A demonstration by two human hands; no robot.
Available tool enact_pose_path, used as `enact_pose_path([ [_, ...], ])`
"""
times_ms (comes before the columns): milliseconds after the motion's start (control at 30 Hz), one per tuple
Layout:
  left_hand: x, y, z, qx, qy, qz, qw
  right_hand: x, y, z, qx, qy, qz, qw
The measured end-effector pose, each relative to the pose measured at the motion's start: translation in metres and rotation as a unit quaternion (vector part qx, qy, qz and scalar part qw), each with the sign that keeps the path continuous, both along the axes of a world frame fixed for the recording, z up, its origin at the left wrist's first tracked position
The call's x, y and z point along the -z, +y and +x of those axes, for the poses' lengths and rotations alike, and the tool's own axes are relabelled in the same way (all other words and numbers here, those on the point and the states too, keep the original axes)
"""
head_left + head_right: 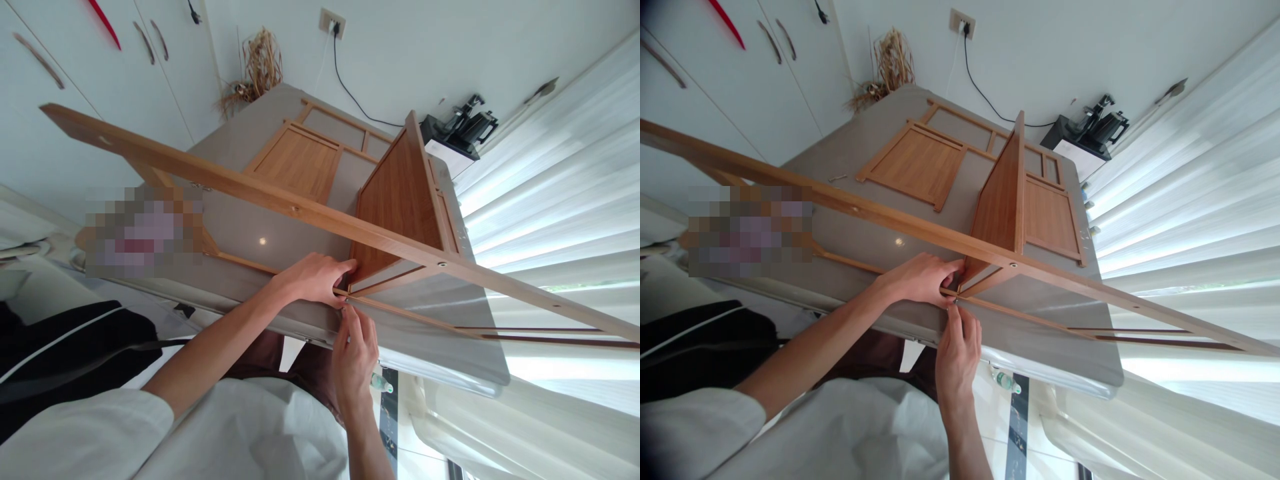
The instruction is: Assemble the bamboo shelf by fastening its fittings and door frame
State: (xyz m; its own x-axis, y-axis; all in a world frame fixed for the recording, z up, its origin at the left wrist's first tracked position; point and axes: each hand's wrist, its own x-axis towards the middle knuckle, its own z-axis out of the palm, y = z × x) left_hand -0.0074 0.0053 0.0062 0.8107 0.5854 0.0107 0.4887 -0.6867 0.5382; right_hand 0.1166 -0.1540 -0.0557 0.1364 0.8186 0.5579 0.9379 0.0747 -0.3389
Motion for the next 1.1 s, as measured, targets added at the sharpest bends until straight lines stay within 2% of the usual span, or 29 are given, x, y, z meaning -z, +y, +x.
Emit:
enact_pose_path([
  [233,0.0007,0.0004,0.0009,0.001,0.002,-0.001,1.0,-0.0015,0.0023,-0.0046,0.011,0.039,-0.007,0.999],
  [533,-0.0014,-0.0022,0.0006,-0.009,0.001,0.017,1.0,-0.0031,0.0041,-0.0063,0.076,0.099,0.017,0.992],
  [1100,-0.003,-0.0026,0.001,-0.01,0.015,0.011,1.0,-0.0084,0.0031,0.0008,0.034,0.128,-0.016,0.991],
])
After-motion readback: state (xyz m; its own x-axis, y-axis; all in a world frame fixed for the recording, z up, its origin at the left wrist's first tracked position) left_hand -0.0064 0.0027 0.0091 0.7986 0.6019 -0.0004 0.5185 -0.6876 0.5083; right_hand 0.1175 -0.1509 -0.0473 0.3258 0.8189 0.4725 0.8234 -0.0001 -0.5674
